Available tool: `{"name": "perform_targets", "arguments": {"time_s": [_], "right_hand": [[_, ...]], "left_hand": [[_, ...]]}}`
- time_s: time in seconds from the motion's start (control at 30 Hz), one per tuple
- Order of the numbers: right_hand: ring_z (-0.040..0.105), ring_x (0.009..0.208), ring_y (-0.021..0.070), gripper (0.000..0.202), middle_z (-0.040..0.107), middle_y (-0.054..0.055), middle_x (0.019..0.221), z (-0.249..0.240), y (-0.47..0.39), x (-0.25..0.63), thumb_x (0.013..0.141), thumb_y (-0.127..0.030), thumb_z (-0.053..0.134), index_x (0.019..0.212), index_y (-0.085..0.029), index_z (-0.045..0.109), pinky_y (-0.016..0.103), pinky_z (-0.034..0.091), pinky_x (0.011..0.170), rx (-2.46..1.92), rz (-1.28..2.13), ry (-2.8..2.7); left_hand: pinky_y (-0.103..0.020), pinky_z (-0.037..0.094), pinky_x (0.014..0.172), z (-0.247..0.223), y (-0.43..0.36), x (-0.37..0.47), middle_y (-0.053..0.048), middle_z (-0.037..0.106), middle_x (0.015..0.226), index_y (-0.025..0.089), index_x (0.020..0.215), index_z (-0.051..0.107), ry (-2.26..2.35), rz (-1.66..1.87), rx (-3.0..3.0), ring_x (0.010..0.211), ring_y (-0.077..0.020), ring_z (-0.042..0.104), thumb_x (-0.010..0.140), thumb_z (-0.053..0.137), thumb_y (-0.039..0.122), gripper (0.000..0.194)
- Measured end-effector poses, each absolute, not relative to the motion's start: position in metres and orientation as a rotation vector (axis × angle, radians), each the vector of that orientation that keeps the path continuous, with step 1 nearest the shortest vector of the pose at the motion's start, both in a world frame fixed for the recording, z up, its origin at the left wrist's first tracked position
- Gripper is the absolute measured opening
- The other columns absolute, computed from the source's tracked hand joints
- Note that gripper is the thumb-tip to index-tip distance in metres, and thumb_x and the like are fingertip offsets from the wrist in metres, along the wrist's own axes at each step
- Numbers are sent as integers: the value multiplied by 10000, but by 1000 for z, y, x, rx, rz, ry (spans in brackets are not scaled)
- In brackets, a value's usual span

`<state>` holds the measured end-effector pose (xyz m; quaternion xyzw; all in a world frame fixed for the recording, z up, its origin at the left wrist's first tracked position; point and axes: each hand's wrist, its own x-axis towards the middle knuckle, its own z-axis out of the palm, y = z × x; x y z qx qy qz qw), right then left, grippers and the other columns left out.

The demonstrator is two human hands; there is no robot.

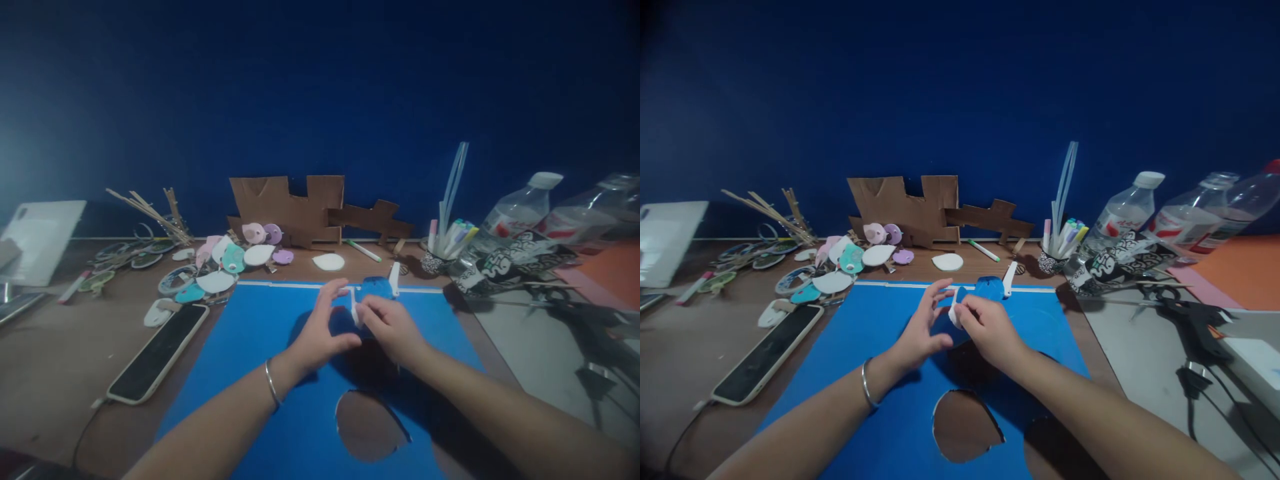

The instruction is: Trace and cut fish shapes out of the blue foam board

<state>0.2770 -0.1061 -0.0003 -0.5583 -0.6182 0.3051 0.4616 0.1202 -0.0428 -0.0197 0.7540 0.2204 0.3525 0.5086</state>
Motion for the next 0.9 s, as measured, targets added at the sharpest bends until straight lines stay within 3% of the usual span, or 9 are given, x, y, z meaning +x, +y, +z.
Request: {"name": "perform_targets", "arguments": {"time_s": [0.07,0.2,0.33,0.43,0.53,0.63,0.9], "right_hand": [[470,581,124,294,501,-26,597,0,-107,276,890,-312,412,627,-193,472,248,327,563,-1416,715,-1593],[467,583,129,296,518,-22,615,-3,-107,274,908,-324,391,654,-196,474,250,310,550,-1454,655,-1707],[444,577,123,284,485,-28,605,-6,-106,275,910,-290,385,647,-199,440,241,308,542,-1456,581,-1705],[436,567,118,291,465,-29,590,-6,-106,275,906,-264,393,624,-198,420,242,295,540,-1490,490,-1750],[446,568,122,277,481,-21,590,-5,-107,275,899,-256,411,632,-196,453,251,280,541,-1517,407,-1834],[456,567,128,282,504,-8,593,-5,-108,275,900,-269,408,635,-197,471,257,274,538,-1533,385,-1900],[399,481,118,353,466,-12,515,-11,-99,282,892,-315,406,557,-203,391,266,217,487,-1631,378,-1865]], "left_hand": [[-443,344,1027,-18,-45,118,-109,383,1382,257,1317,376,533,842,2060,1264,-288,363,639,733,454,791],[-441,335,1037,-15,-45,118,-87,528,1272,231,1191,512,573,872,2337,1215,-244,441,776,627,333,443],[-389,381,998,-12,-45,119,-90,539,1267,213,1165,536,591,871,2268,1190,-226,472,803,593,332,385],[-319,455,855,-9,-47,120,-92,571,1182,194,1173,505,755,853,2156,1055,-200,543,815,560,311,380],[-242,418,620,-8,-49,121,-20,607,812,169,917,576,908,757,2158,705,-136,538,836,499,294,167],[-230,331,540,-9,-49,121,18,535,633,169,729,568,916,670,2184,577,-113,443,849,456,289,204],[-209,402,519,-12,-44,123,-1,628,664,182,747,554,996,812,1697,581,-127,561,774,581,392,213]]}}
